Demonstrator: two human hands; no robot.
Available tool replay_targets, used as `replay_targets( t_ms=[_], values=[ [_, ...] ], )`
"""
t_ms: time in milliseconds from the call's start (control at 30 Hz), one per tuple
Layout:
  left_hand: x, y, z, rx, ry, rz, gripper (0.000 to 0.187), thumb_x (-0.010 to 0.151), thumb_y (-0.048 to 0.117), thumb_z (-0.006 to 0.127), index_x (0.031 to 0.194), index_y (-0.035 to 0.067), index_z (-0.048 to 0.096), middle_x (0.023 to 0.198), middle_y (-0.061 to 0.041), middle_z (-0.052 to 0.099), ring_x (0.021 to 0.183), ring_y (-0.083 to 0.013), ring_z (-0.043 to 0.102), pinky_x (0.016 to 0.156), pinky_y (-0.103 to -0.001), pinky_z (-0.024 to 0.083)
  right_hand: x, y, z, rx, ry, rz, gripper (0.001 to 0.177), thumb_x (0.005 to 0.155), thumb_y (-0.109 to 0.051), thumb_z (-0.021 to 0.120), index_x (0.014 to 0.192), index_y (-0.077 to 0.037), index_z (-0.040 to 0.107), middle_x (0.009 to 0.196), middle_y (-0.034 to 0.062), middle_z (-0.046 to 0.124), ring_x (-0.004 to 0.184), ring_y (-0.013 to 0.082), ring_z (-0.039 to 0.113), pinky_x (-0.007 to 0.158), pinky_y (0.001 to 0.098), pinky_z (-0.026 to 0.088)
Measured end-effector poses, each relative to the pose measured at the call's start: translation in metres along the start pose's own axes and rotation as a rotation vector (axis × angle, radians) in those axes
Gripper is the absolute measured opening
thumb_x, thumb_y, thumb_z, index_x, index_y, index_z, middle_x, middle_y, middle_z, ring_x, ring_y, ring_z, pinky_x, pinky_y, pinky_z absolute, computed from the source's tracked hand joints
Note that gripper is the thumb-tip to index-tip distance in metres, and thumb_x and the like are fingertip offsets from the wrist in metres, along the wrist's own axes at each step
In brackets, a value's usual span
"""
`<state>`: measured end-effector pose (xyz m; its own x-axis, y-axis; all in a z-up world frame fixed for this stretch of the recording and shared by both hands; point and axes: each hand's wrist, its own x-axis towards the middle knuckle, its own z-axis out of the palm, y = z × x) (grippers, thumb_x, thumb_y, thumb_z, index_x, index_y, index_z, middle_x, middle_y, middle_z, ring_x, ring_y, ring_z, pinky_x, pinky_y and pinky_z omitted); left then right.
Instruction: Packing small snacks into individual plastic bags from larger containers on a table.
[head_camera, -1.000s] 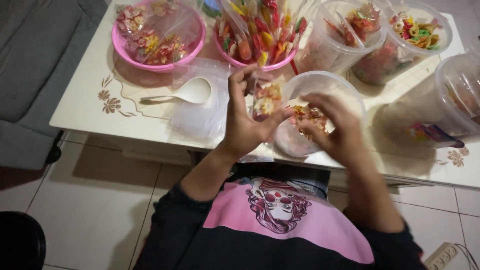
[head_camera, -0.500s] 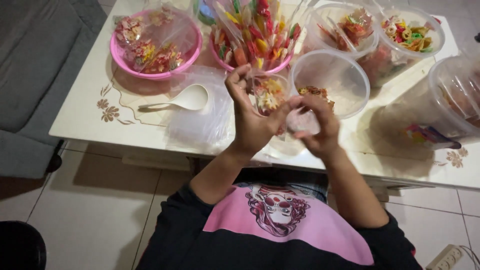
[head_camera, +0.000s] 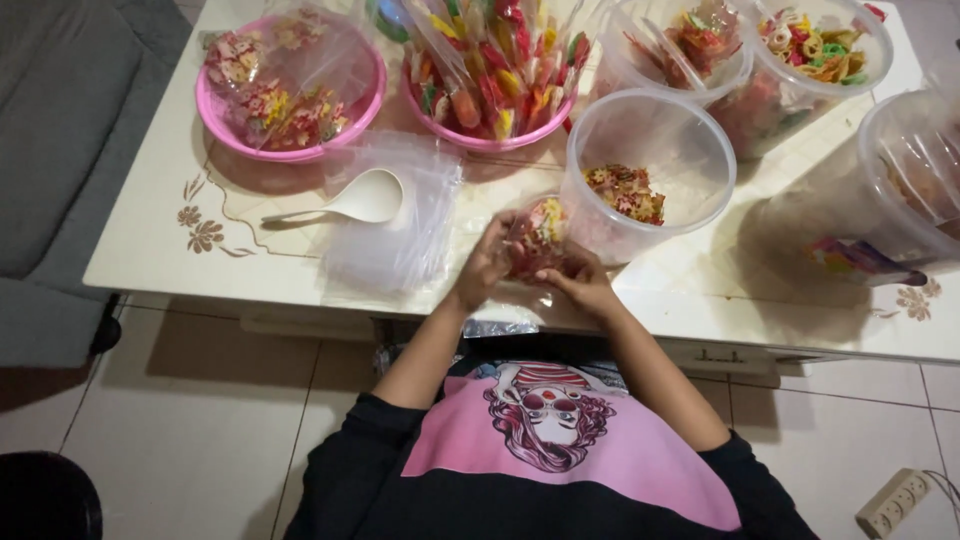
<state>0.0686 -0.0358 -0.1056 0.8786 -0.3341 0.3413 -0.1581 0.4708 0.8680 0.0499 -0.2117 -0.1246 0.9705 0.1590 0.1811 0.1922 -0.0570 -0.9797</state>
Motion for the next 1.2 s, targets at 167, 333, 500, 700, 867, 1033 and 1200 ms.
replay_targets(
  t_ms=[167,333,500,700,867,1033,1200],
  values=[
    [-0.007,-0.013,0.000,0.033,-0.067,-0.090,0.042,0.081,0.013,0.071,0.117,0.004,0.052,0.101,-0.010,0.064,0.090,-0.0131,0.060,0.082,-0.028,0.050,0.001,0.006,-0.001,0.188,-0.044,0.173,0.043,0.073,-0.004,0.075,0.113,-0.010,0.060,0.068,0.0092,0.062,0.059,0.0137,0.062,0.054,0.0247,0.051],
    [-0.010,-0.028,-0.004,0.213,-0.094,-0.038,0.046,0.078,0.018,0.075,0.118,0.007,0.054,0.099,-0.010,0.064,0.090,-0.0142,0.059,0.083,-0.033,0.049,0.002,0.041,-0.004,0.308,0.065,0.239,0.032,0.074,-0.002,0.074,0.103,-0.005,0.061,0.076,0.0127,0.063,0.063,0.0181,0.065,0.056,0.0304,0.055],
    [-0.011,-0.028,-0.004,0.268,-0.069,0.029,0.048,0.079,0.019,0.074,0.120,0.005,0.052,0.095,-0.015,0.064,0.087,-0.0190,0.060,0.080,-0.040,0.051,0.000,0.007,0.000,0.208,-0.012,0.179,0.031,0.066,0.003,0.080,0.091,-0.003,0.062,0.069,0.0112,0.063,0.060,0.0156,0.063,0.055,0.0267,0.053],
    [-0.006,-0.030,-0.008,0.251,-0.114,0.050,0.050,0.080,0.014,0.073,0.124,0.007,0.052,0.096,-0.012,0.064,0.085,-0.0172,0.060,0.079,-0.038,0.051,0.001,0.042,-0.011,0.237,0.034,0.110,0.020,0.076,0.002,0.071,0.092,0.004,0.060,0.077,0.0140,0.063,0.069,0.0189,0.064,0.062,0.0313,0.053],
    [-0.007,-0.037,-0.009,0.238,-0.099,0.061,0.048,0.082,0.012,0.071,0.127,0.010,0.052,0.094,-0.009,0.064,0.084,-0.0115,0.057,0.076,-0.034,0.052,0.003,0.065,-0.015,0.245,0.037,0.111,0.021,0.073,0.001,0.076,0.090,0.001,0.063,0.075,0.0116,0.058,0.068,0.0145,0.058,0.058,0.0266,0.049],
    [-0.007,-0.032,-0.008,0.238,-0.090,0.076,0.048,0.083,0.012,0.071,0.127,0.010,0.051,0.095,-0.010,0.065,0.085,-0.0144,0.059,0.080,-0.037,0.051,0.005,0.049,-0.013,0.193,-0.014,0.119,0.029,0.070,0.001,0.077,0.095,-0.001,0.062,0.079,0.0132,0.061,0.070,0.0183,0.061,0.060,0.0310,0.052],
    [-0.008,-0.025,-0.004,0.247,-0.072,0.037,0.047,0.084,0.020,0.070,0.126,0.012,0.052,0.097,-0.010,0.066,0.089,-0.0158,0.062,0.085,-0.037,0.050,0.007,0.038,-0.009,0.220,-0.024,0.117,0.027,0.072,0.002,0.076,0.095,-0.001,0.063,0.079,0.0125,0.062,0.072,0.0187,0.063,0.061,0.0330,0.053]
  ],
)
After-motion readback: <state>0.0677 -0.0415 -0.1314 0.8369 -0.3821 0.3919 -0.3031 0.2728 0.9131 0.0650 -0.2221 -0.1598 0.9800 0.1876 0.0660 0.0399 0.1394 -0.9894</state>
